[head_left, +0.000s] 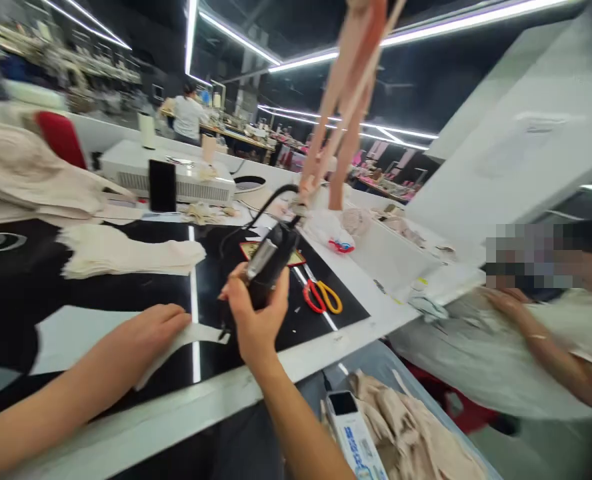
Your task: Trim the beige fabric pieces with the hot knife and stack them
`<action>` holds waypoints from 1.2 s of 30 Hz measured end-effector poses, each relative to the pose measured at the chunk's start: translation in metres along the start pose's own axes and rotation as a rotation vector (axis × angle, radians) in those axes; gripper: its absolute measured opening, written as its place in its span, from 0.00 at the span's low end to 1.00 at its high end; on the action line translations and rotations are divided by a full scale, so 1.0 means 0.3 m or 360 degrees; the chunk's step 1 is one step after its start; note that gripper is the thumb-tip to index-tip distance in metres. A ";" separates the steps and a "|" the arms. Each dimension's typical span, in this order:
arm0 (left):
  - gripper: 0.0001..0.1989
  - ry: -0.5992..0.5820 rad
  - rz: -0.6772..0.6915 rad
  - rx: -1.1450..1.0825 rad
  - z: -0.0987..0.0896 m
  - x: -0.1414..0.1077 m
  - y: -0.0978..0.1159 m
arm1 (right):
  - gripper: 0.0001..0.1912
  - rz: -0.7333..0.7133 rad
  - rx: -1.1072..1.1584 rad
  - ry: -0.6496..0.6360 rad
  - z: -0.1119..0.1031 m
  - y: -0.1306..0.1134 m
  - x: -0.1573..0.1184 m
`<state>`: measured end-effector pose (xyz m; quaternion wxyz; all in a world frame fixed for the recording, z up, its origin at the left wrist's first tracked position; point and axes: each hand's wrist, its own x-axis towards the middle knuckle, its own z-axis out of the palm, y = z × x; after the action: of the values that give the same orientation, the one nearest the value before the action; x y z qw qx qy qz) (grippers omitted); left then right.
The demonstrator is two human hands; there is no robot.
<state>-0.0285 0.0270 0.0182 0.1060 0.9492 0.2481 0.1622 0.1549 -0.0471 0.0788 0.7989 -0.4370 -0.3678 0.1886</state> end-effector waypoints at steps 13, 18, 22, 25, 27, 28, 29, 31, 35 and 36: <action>0.16 -0.0204 -0.0020 0.0179 -0.025 -0.001 0.074 | 0.14 -0.0316 0.0030 -0.0035 -0.027 -0.006 -0.031; 0.07 -0.0188 -0.0023 0.0319 -0.037 -0.010 0.113 | 0.14 -0.0283 0.0039 -0.0058 -0.026 -0.011 -0.041; 0.15 -0.0156 0.0075 0.0438 -0.037 -0.029 0.154 | 0.14 -0.0271 0.0037 -0.0056 -0.022 -0.017 -0.051; 0.30 -0.0066 0.0172 0.0568 -0.015 -0.044 0.165 | 0.13 -0.0266 0.0021 -0.0049 -0.019 -0.019 -0.055; 0.34 -0.0008 0.0208 0.0623 0.006 -0.053 0.164 | 0.13 -0.0256 0.0023 -0.0046 -0.019 -0.018 -0.056; 0.35 0.0015 0.0212 0.0635 0.016 -0.058 0.162 | 0.13 -0.0252 0.0030 -0.0046 -0.019 -0.017 -0.057; 0.36 0.0038 0.0212 0.0639 0.026 -0.063 0.160 | 0.14 -0.0249 0.0041 -0.0047 -0.020 -0.015 -0.058; 0.38 0.0079 0.0210 0.0635 0.042 -0.073 0.156 | 0.14 -0.0245 0.0069 -0.0052 -0.020 -0.013 -0.060; 0.40 0.0121 0.0212 0.0620 0.061 -0.088 0.152 | 0.14 -0.0205 0.0074 -0.0093 -0.020 -0.015 -0.054; 0.40 0.0125 0.0210 0.0611 0.063 -0.091 0.152 | 0.14 -0.0191 0.0062 -0.0093 -0.019 -0.016 -0.048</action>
<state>-0.0241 -0.0280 0.0065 -0.0976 0.9591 0.2155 0.1554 0.1497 -0.0618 0.0748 0.8060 -0.3928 -0.4128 0.1604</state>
